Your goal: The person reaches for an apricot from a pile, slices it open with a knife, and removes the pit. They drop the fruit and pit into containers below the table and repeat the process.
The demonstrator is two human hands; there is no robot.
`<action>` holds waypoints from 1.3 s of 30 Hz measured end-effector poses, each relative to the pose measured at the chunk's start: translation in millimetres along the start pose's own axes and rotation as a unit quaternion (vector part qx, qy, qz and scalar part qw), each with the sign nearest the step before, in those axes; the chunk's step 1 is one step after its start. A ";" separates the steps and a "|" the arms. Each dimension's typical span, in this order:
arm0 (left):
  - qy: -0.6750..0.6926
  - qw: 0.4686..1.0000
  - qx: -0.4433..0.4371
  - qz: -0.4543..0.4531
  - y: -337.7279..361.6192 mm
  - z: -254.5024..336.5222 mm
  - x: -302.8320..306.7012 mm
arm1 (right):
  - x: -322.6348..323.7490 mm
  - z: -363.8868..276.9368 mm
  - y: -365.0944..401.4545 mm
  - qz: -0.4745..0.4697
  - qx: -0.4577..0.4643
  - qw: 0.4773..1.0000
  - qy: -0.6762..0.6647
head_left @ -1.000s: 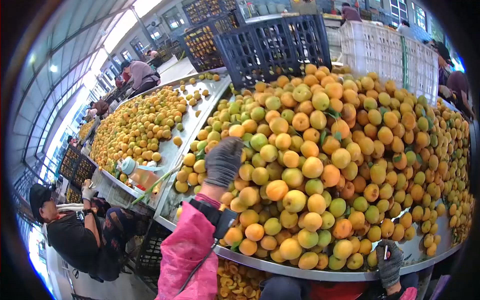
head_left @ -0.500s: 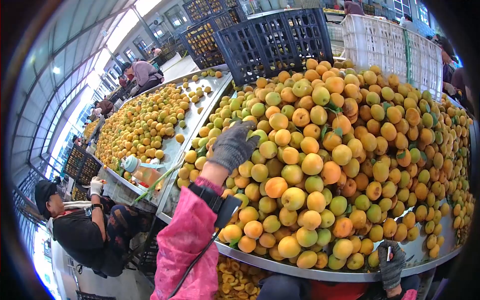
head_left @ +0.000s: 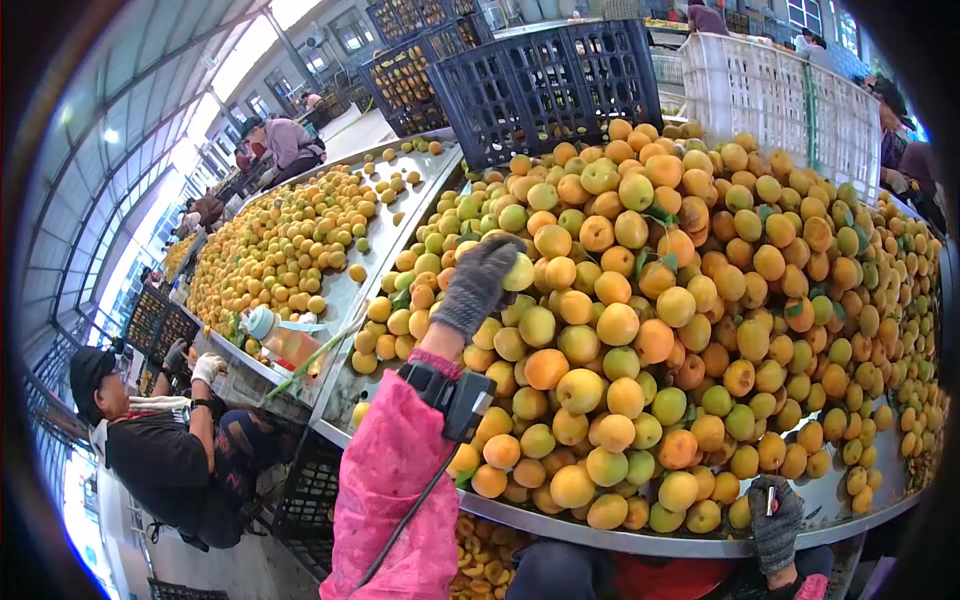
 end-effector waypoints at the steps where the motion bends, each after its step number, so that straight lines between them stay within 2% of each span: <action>1: 0.139 0.989 -0.012 -0.057 4.6 -0.5 5.6 | -0.8 -1.9 -0.8 -0.003 -0.003 1.000 0.005; 3: 0.076 0.990 -0.085 -0.079 27.0 5.1 13.4 | -3.8 3.2 -0.6 0.005 0.003 1.000 -0.018; 4: -0.118 0.967 -0.225 0.002 47.3 13.5 13.8 | -4.1 6.1 -0.3 0.010 0.002 0.999 -0.034; 5: -0.225 0.906 -0.338 0.123 66.2 21.0 15.0 | -4.6 7.2 -0.4 0.009 0.004 0.999 -0.038; 6: 0.109 0.987 -0.121 0.010 59.4 -2.2 25.7 | -4.1 6.9 -0.4 0.013 0.014 0.999 -0.030; 7: 0.426 0.891 0.116 -0.105 62.0 -27.9 20.7 | -3.4 5.3 0.0 0.015 0.023 0.999 -0.021; 8: 0.371 0.908 0.105 -0.167 76.6 -18.8 22.0 | -1.7 1.0 -0.2 0.022 0.049 0.999 -0.005; 9: 0.176 0.984 -0.016 0.005 96.2 -15.7 35.5 | -1.2 2.6 0.7 0.019 0.052 0.998 -0.005; 11: 0.209 0.976 -0.003 -0.058 112.2 -36.5 58.9 | -3.3 8.5 0.8 0.016 0.037 0.999 -0.008; 12: 0.410 0.883 0.134 -0.186 118.1 -43.5 56.4 | -3.2 4.0 -0.3 0.026 0.046 0.999 -0.007; 13: 0.411 0.884 0.133 -0.179 130.5 -48.0 59.4 | -5.1 1.8 -1.3 0.021 0.049 0.998 -0.011; 14: 0.306 0.947 0.053 -0.076 146.7 -50.8 67.3 | -4.9 2.0 -1.6 0.021 0.043 0.999 -0.012; 15: 0.193 0.980 -0.029 0.028 159.1 -46.2 73.2 | -3.3 2.7 -1.0 0.023 0.035 0.999 -0.011; 16: 0.391 0.905 0.109 -0.129 150.4 -66.5 72.6 | -3.1 1.7 -0.7 0.035 0.050 0.998 -0.026; 19: 0.407 0.901 0.122 -0.083 164.1 -72.4 62.4 | -1.5 -5.7 -2.5 0.048 0.087 0.995 -0.012; 23: 0.456 0.874 0.112 -0.126 173.4 -67.3 34.6 | -2.3 -1.0 -2.0 0.040 0.082 0.996 -0.021; 24: 0.187 0.977 0.012 -0.103 180.3 -64.1 30.6 | -3.9 4.6 -1.0 0.036 0.074 0.996 -0.035; 25: 0.311 0.918 0.100 -0.226 193.6 -43.8 6.4 | -2.4 2.7 -1.7 0.032 0.071 0.997 -0.017; 27: 0.111 0.967 0.066 -0.220 214.1 -41.4 -23.7 | 0.0 -2.5 -2.8 0.041 0.093 0.995 -0.011; 29: 0.043 0.948 0.166 -0.269 240.0 -28.3 -57.9 | -0.5 -5.9 -3.3 0.042 0.095 0.995 -0.012; 31: 0.087 0.906 0.177 -0.375 263.8 -32.8 -98.6 | -0.3 -1.6 -2.6 0.042 0.068 0.996 -0.031; 32: 0.081 0.918 0.114 -0.370 272.1 -36.4 -119.7 | 1.0 -5.3 -3.9 0.067 0.099 0.992 -0.033; 33: 0.095 0.906 0.127 -0.393 279.7 -42.3 -137.0 | 0.4 -2.4 -4.3 0.047 0.072 0.996 -0.018; 34: 0.119 0.913 0.106 -0.376 282.7 -44.5 -152.0 | 6.3 -9.2 -2.5 0.073 0.112 0.991 0.010; 35: 0.139 0.919 0.084 -0.359 281.6 -44.5 -164.3 | 4.8 5.0 1.5 0.060 0.067 0.996 -0.014; 36: 0.173 0.899 0.179 -0.360 282.8 -48.0 -172.5 | 10.1 -1.5 1.2 0.063 0.035 0.995 -0.064; 37: 0.237 0.883 0.199 -0.354 284.7 -41.9 -181.2 | 11.2 3.2 6.9 0.076 -0.015 0.986 -0.145; 39: 0.327 0.861 0.227 -0.316 289.9 -51.6 -197.7 | 26.8 -8.1 16.6 0.113 0.000 0.983 -0.145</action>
Point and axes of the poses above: each hand's wrist, its own y-axis away from the middle knuckle, its own x-axis out of the back of the hand, z = x × y, the point moved 5 cm from there along -y, towards the middle knuckle, and after that the axes turned 12 degrees about x, right-handed, at the moved point
